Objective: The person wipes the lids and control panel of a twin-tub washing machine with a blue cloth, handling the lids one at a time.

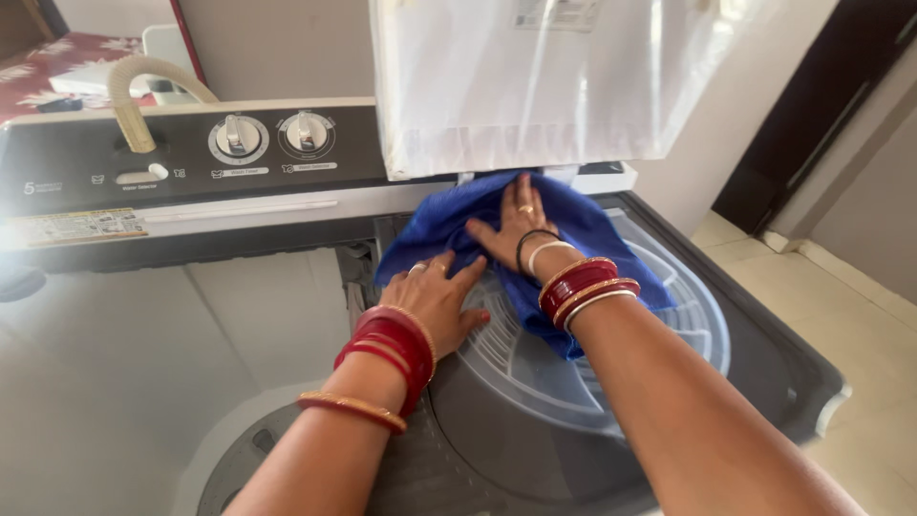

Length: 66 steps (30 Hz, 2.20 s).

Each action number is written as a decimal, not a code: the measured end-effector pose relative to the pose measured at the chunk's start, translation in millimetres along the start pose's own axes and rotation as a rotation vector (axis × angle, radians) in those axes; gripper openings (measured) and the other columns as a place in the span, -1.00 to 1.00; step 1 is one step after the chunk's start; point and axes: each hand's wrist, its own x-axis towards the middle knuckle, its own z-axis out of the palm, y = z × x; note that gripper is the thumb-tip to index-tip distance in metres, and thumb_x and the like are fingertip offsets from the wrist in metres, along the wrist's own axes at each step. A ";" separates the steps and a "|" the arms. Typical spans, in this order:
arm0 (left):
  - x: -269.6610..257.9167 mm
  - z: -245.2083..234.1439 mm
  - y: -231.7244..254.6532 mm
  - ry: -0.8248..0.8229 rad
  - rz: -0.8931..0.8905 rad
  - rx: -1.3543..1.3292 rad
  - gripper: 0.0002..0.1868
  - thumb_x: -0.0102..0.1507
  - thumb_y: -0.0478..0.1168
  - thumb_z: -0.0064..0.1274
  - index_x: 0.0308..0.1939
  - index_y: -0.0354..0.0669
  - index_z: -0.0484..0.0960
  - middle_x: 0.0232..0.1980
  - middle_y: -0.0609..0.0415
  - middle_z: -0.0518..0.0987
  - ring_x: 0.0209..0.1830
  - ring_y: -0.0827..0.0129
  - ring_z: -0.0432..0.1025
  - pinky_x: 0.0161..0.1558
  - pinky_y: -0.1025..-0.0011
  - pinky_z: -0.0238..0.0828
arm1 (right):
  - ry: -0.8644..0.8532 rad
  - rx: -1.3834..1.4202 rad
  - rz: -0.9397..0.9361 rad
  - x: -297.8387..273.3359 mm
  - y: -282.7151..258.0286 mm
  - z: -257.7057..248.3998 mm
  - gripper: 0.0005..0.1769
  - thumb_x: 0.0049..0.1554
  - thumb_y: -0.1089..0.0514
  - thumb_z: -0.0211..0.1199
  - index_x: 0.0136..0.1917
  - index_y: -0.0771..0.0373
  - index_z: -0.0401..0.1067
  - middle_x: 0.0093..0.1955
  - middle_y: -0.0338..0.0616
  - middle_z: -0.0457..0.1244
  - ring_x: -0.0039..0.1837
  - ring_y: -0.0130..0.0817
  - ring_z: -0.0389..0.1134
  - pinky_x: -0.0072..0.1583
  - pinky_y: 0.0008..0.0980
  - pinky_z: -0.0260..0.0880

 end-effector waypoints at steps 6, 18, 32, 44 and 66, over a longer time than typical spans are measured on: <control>0.0 -5.0 -2.4 -0.004 0.100 0.055 -0.42 0.28 0.13 0.06 0.35 0.11 0.45 0.48 -0.17 0.27 0.48 -0.01 0.17 0.37 0.07 0.17 | 0.198 0.039 -0.053 34.2 -10.7 16.3 0.27 0.11 -0.53 0.03 0.67 0.33 -0.40 0.71 0.18 -0.49 0.70 0.08 -0.52 0.57 0.14 -0.30; -0.7 -0.6 -8.1 0.044 0.136 0.067 -0.43 0.24 0.15 0.07 0.30 0.13 0.51 0.45 -0.17 0.31 0.39 -0.02 0.28 0.32 0.09 0.26 | 0.239 0.039 -0.024 6.9 -19.8 -6.6 0.05 0.13 -0.39 0.13 0.64 0.15 -0.17 0.69 0.29 -0.37 0.68 0.21 -0.38 0.58 0.02 -0.21; 9.2 13.6 -24.8 0.162 -0.036 0.006 -0.32 0.31 0.30 -0.15 0.44 0.16 0.32 0.56 -0.22 0.16 0.52 -0.06 0.01 0.40 -0.05 -0.07 | 0.282 0.090 -0.095 30.5 12.6 0.1 0.18 0.06 -0.43 0.21 0.61 0.32 -0.18 0.70 0.17 -0.31 0.69 0.03 -0.27 0.56 -0.10 -0.11; -0.1 -1.0 -14.0 0.237 -0.068 -0.077 -0.29 0.33 0.33 -0.22 0.51 0.23 0.28 0.50 -0.18 0.26 0.49 -0.07 0.15 0.48 -0.07 -0.06 | -0.249 -0.033 -0.797 64.2 11.9 31.3 -0.23 0.21 -0.23 0.02 0.58 0.14 0.16 0.72 0.09 -0.21 0.74 0.07 -0.37 0.65 -0.13 -0.28; 1.3 -2.8 -15.0 0.016 -0.023 0.010 -0.36 0.30 0.33 -0.25 0.35 0.19 0.42 0.45 -0.10 0.30 0.49 0.09 0.16 0.45 -0.07 -0.08 | 0.298 0.741 0.002 88.5 142.9 -4.4 0.28 -0.18 0.06 0.37 0.67 0.34 -0.20 0.51 0.31 0.16 0.55 -0.01 0.19 0.49 -0.34 0.17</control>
